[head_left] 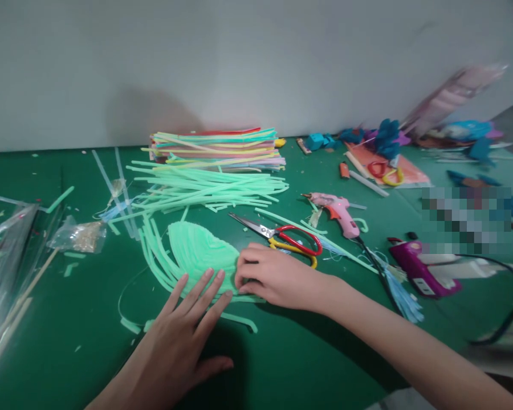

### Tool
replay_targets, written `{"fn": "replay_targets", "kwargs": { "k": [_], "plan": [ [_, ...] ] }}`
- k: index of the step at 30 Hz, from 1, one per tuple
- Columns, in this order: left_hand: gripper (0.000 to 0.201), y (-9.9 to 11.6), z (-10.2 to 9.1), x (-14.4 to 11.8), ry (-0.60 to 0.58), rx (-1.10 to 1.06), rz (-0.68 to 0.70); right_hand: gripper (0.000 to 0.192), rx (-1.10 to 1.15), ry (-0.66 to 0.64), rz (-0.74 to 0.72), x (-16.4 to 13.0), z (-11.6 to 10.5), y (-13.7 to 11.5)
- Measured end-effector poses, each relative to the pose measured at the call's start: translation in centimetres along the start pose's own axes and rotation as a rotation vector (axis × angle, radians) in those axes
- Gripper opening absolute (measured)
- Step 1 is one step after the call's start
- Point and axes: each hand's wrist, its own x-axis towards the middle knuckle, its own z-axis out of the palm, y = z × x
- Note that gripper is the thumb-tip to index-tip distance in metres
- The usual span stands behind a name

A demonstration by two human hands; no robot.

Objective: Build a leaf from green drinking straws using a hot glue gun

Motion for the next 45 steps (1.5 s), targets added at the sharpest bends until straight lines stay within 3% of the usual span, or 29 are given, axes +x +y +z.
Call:
{"fn": "replay_targets", "kwargs": {
  "k": [7,14,22,30,36,45],
  "plan": [
    [0.079,0.0,0.1,0.0,-0.024,0.029,0.012,0.011,-0.030,-0.012,0.007,-0.1,0.2,-0.1],
    [0.088,0.0,0.1,0.0,-0.030,0.023,0.015,0.006,-0.099,-0.101,0.054,1.3,-1.0,-0.4],
    [0.090,-0.1,0.2,0.0,-0.032,-0.003,0.009,0.020,-0.106,-0.217,0.120,3.7,-1.8,0.1],
    [0.085,-0.1,0.1,0.0,-0.018,0.003,0.011,0.007,0.057,-0.228,0.046,4.2,-3.2,0.6],
    [0.087,-0.2,0.0,0.1,-0.032,0.003,0.017,0.008,0.117,-0.248,-0.019,4.6,-3.2,0.6],
    [0.087,0.0,-0.1,-0.1,0.009,-0.026,-0.013,0.016,0.057,-0.426,-0.139,7.1,-3.7,-0.2]
  ]
}}
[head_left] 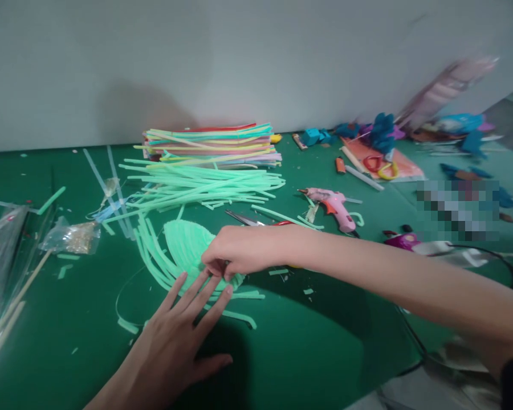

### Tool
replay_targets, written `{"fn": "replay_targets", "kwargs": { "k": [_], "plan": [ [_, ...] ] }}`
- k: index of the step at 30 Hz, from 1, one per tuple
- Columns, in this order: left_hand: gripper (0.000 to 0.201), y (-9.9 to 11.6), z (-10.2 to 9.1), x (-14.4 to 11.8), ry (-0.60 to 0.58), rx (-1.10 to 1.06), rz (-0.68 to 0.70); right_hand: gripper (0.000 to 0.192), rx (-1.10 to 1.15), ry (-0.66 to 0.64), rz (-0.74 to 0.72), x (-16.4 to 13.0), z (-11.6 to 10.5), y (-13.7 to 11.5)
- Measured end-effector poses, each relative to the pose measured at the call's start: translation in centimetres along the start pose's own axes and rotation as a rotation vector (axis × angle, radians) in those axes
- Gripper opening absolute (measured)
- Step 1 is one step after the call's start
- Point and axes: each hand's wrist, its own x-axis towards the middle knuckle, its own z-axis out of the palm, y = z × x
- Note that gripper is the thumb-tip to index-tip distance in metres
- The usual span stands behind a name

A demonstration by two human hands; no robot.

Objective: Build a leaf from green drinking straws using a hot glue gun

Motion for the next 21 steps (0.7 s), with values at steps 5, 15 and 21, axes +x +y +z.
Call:
{"fn": "replay_targets", "kwargs": {
  "k": [5,15,21],
  "plan": [
    [0.089,0.2,-0.1,-0.1,-0.003,-0.064,-0.078,0.019,-0.035,0.054,-0.095,0.6,0.5,0.6],
    [0.082,0.3,0.2,-0.3,0.018,-0.104,-0.081,0.020,0.043,1.089,0.477,-5.3,10.9,-3.7],
    [0.080,0.3,0.2,-0.3,-0.003,-0.084,-0.077,0.056,-0.104,0.953,0.714,-4.8,15.6,-7.5]
  ]
}}
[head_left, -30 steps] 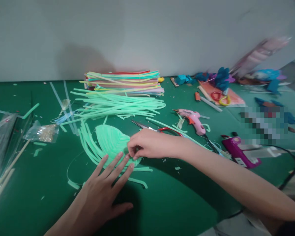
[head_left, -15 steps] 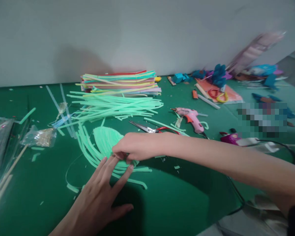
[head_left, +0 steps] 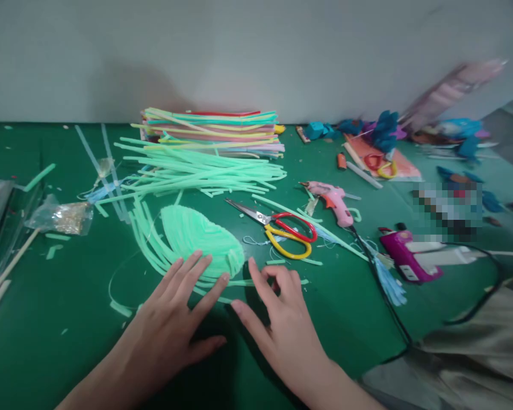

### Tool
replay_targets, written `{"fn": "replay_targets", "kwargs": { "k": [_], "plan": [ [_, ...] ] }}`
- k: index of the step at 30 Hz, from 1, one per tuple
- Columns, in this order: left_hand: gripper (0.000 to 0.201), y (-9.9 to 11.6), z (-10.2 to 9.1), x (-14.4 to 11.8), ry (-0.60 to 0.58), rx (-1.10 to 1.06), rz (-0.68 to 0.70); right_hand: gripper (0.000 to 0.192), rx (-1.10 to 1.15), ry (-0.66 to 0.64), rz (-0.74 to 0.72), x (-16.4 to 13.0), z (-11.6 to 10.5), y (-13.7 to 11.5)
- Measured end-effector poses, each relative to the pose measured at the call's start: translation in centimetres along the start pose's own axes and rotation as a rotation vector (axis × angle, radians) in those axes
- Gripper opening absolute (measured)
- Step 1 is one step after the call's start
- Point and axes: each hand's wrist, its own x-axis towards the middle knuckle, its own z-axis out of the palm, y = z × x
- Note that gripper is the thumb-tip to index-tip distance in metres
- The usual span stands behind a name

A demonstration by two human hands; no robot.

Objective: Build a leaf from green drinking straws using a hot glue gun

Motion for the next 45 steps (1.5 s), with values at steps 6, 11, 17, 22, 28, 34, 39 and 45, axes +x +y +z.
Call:
{"fn": "replay_targets", "kwargs": {
  "k": [6,11,17,22,28,34,39,45],
  "plan": [
    [0.079,0.0,0.1,0.0,-0.001,-0.017,-0.003,0.066,-0.006,-0.085,-0.036,1.4,0.8,-0.4],
    [0.078,0.0,0.4,-0.1,-0.014,0.008,-0.001,0.064,-0.056,-0.062,-0.081,1.2,1.1,0.3],
    [0.078,-0.1,0.4,0.0,0.000,0.032,0.017,0.065,-0.139,-0.057,-0.128,1.2,1.3,0.7],
    [0.077,-0.2,0.3,-0.1,-0.006,0.029,0.011,0.053,-0.061,-0.056,-0.112,2.0,0.5,1.0],
    [0.090,-0.3,0.3,-0.1,0.026,0.072,0.025,0.025,0.098,0.142,-0.025,3.1,0.4,0.4],
    [0.085,-0.5,0.1,0.1,0.034,0.091,0.068,0.025,0.153,0.101,0.023,2.9,2.0,-0.9],
    [0.081,-0.4,0.2,0.2,0.026,0.124,0.068,0.024,0.053,0.115,-0.036,2.6,2.3,-1.2],
    [0.074,-0.3,0.2,0.3,0.030,0.132,0.072,0.032,-0.152,0.187,-0.078,1.5,2.5,-1.9]
  ]
}}
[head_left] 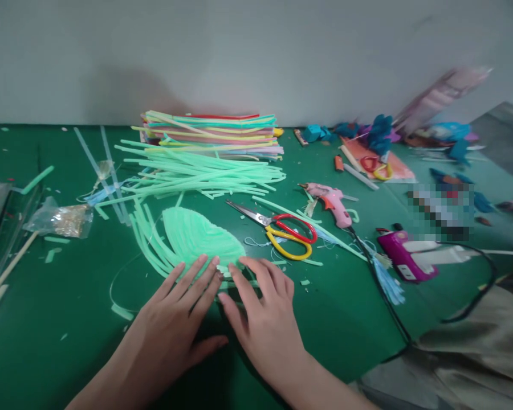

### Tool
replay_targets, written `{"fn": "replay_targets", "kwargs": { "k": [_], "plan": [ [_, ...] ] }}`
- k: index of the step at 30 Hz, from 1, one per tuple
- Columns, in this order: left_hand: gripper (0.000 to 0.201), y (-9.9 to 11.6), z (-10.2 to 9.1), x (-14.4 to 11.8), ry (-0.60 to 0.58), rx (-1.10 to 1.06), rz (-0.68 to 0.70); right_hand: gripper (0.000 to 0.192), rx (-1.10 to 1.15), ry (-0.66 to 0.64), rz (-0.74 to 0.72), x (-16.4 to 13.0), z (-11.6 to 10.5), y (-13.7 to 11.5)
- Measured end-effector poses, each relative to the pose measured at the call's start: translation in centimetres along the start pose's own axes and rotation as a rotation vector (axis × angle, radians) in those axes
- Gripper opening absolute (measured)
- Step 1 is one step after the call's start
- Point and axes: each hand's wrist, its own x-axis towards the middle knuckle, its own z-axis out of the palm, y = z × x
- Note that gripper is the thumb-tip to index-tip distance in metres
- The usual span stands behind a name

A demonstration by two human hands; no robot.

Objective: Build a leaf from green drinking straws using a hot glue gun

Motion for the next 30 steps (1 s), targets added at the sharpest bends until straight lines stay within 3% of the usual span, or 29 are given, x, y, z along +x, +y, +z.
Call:
{"fn": "replay_targets", "kwargs": {
  "k": [6,13,17,21,27,30],
  "plan": [
    [0.067,0.0,0.2,0.0,0.006,-0.018,0.001,0.059,-0.061,-0.042,-0.151,-0.9,0.4,-0.1],
    [0.066,0.1,0.1,-0.1,-0.011,-0.016,0.005,0.084,-0.085,-0.127,-0.131,-1.9,0.8,-0.8],
    [0.066,0.1,0.1,0.0,-0.001,0.004,0.004,0.076,-0.036,-0.199,-0.085,-1.8,-0.4,-0.3],
    [0.063,0.1,0.2,0.0,-0.004,0.004,-0.008,0.058,-0.082,-0.114,0.008,-1.7,-1.6,1.1],
    [0.062,0.1,0.3,-0.2,0.026,0.002,0.003,0.074,-0.164,-0.202,-0.053,-2.4,-0.8,1.3],
    [0.062,0.1,0.4,-0.2,0.030,-0.007,0.006,0.073,-0.157,-0.220,-0.046,-2.3,-0.4,1.0]
  ]
}}
